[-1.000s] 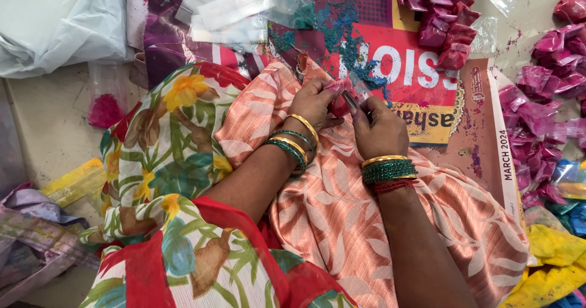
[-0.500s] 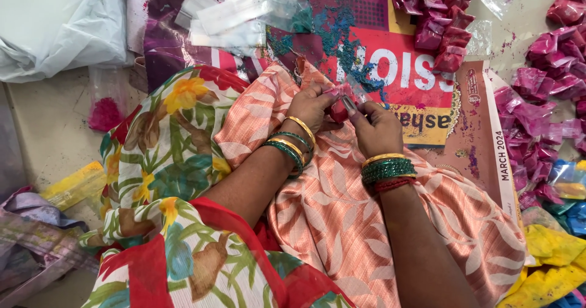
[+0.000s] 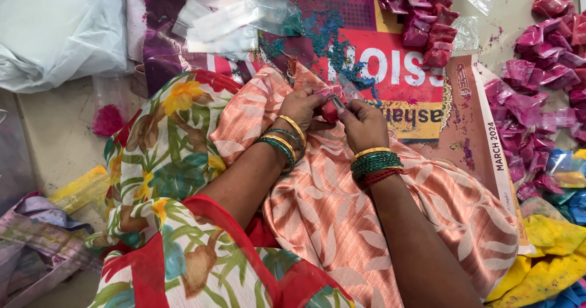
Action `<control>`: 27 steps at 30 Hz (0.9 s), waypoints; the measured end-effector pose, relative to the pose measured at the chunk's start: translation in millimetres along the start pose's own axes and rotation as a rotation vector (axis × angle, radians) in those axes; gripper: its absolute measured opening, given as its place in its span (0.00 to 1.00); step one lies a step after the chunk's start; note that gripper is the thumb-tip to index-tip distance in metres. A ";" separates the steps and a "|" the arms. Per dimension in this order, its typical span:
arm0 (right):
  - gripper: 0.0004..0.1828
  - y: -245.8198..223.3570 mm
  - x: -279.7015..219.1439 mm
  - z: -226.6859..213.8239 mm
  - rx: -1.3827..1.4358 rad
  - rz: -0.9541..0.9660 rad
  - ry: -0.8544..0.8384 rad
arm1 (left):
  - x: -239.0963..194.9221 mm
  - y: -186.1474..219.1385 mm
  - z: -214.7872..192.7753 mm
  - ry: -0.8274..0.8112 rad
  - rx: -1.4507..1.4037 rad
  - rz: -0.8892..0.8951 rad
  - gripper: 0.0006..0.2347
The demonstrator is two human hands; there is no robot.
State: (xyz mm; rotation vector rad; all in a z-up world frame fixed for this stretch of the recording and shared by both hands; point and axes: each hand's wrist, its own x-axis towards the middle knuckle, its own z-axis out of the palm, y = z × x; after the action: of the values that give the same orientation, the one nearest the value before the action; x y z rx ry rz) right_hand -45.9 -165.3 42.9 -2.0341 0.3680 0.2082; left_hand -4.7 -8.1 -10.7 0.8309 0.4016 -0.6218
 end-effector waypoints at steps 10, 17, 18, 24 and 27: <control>0.13 -51.5 -30.8 -1.7 -0.489 -0.121 0.082 | 5.3 -1.8 -7.5 0.070 -0.076 -0.072 0.08; 0.10 -39.0 -31.5 -8.3 -0.700 -0.317 0.046 | 17.8 -12.3 -16.1 0.044 -0.109 -0.149 0.09; 0.09 -36.8 -30.6 -9.4 -0.719 -0.362 0.034 | 14.8 -10.3 -15.0 0.054 -0.114 -0.154 0.09; 0.09 -31.5 -34.4 -6.8 -0.699 -0.607 0.091 | 8.1 -13.3 -14.3 0.067 -0.147 -0.149 0.08; 0.06 -28.2 -36.2 -3.7 -0.458 -0.377 0.124 | 18.3 -11.8 -12.6 0.010 -0.154 -0.096 0.08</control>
State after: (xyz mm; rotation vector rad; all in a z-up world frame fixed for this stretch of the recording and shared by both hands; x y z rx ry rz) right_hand -70.1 -150.0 79.0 -2.5300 0.0010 -0.0766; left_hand 0.2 -10.7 -35.2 0.6707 0.4943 -0.6674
